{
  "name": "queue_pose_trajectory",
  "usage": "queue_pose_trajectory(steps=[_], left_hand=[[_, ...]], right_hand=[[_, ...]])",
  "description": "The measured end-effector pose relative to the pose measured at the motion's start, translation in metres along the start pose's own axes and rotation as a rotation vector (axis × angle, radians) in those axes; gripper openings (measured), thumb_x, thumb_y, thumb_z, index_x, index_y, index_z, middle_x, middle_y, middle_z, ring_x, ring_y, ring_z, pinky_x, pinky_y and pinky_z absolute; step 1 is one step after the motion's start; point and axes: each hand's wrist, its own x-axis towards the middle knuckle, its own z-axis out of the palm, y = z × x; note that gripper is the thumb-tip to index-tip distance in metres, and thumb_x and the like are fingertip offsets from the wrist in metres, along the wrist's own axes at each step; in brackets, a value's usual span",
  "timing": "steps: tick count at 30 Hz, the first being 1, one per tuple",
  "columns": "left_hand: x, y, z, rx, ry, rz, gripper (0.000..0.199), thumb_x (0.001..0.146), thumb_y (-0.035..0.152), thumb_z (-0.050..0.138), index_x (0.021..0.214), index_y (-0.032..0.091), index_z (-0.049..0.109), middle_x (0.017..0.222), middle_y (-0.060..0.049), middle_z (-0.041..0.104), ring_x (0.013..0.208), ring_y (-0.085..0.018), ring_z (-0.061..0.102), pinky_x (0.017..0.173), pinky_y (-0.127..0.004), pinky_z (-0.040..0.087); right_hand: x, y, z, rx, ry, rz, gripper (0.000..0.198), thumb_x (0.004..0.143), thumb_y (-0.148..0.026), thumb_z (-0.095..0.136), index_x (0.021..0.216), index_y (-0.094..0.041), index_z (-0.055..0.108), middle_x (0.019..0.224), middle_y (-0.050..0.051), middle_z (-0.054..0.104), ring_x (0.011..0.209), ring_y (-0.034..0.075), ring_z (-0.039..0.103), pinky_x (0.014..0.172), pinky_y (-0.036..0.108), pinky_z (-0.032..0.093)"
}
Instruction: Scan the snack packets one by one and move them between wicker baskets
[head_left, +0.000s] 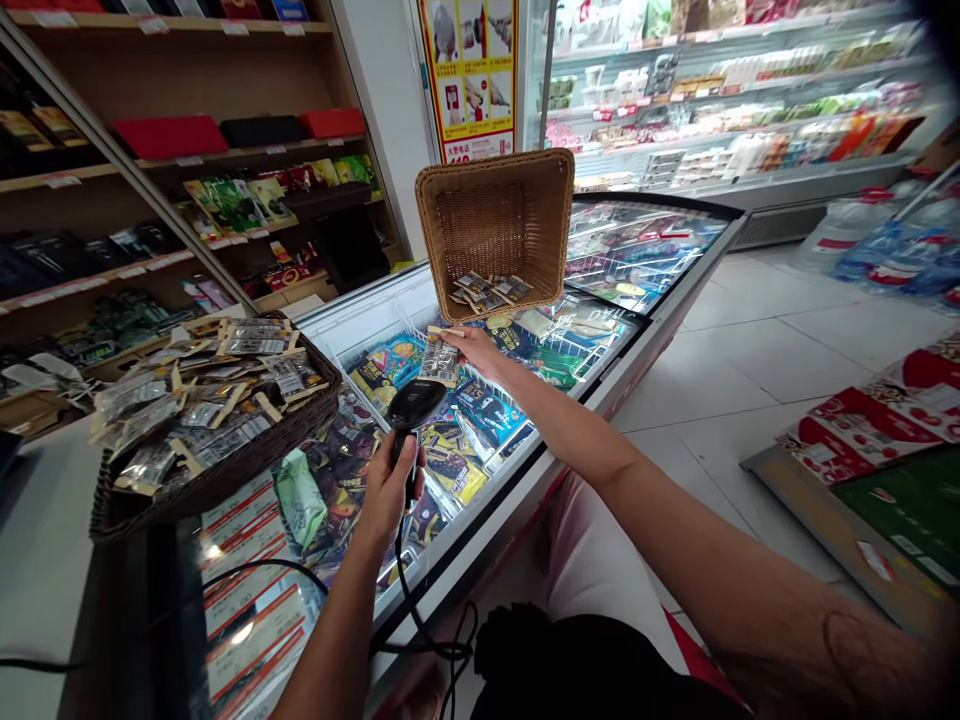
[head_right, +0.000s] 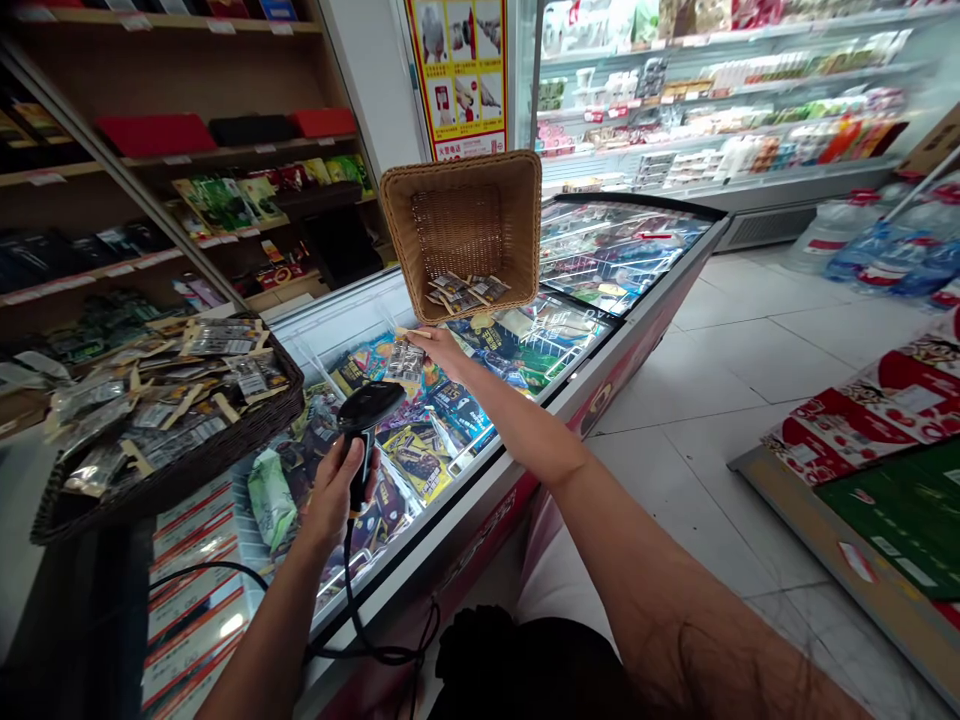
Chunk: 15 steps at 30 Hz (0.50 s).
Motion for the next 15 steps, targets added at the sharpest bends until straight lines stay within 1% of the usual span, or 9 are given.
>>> queue_pose_trajectory(steps=[5, 8, 11, 15], left_hand=[[0.001, 0.005, -0.006, 0.022, 0.002, 0.042, 0.055, 0.084, 0.073, 0.074, 0.081, 0.021, 0.056, 0.073, 0.003, 0.060, 0.041, -0.006, 0.048, 0.038, -0.021, 0.034], [0.003, 0.006, -0.013, 0.025, -0.009, 0.079, 0.055, 0.084, 0.072, 0.075, 0.080, 0.020, 0.057, 0.070, 0.003, 0.059, 0.040, -0.006, 0.046, 0.038, -0.021, 0.034], [0.008, 0.006, -0.020, 0.018, -0.007, 0.088, 0.056, 0.083, 0.074, 0.076, 0.081, 0.021, 0.058, 0.066, 0.004, 0.058, 0.039, -0.006, 0.045, 0.037, -0.020, 0.033], [0.014, 0.003, -0.023, -0.031, -0.001, 0.045, 0.060, 0.078, 0.076, 0.079, 0.078, 0.021, 0.055, 0.059, 0.005, 0.054, 0.036, -0.006, 0.042, 0.034, -0.020, 0.029]], right_hand=[[0.001, 0.001, 0.002, 0.023, 0.040, -0.030, 0.035, 0.077, -0.049, 0.090, 0.089, -0.020, 0.075, 0.066, -0.005, 0.064, 0.053, 0.008, 0.048, 0.047, 0.020, 0.036], [0.003, -0.001, 0.009, 0.042, 0.079, -0.054, 0.036, 0.078, -0.050, 0.089, 0.087, -0.020, 0.074, 0.064, -0.006, 0.061, 0.051, 0.008, 0.046, 0.046, 0.021, 0.035], [0.006, -0.001, 0.016, 0.046, 0.112, -0.067, 0.031, 0.082, -0.047, 0.086, 0.085, -0.019, 0.073, 0.062, -0.006, 0.060, 0.051, 0.008, 0.046, 0.045, 0.021, 0.035], [0.010, 0.004, 0.021, 0.010, 0.106, -0.042, 0.025, 0.087, -0.041, 0.083, 0.081, -0.019, 0.073, 0.063, -0.005, 0.058, 0.053, 0.009, 0.048, 0.046, 0.020, 0.038]])
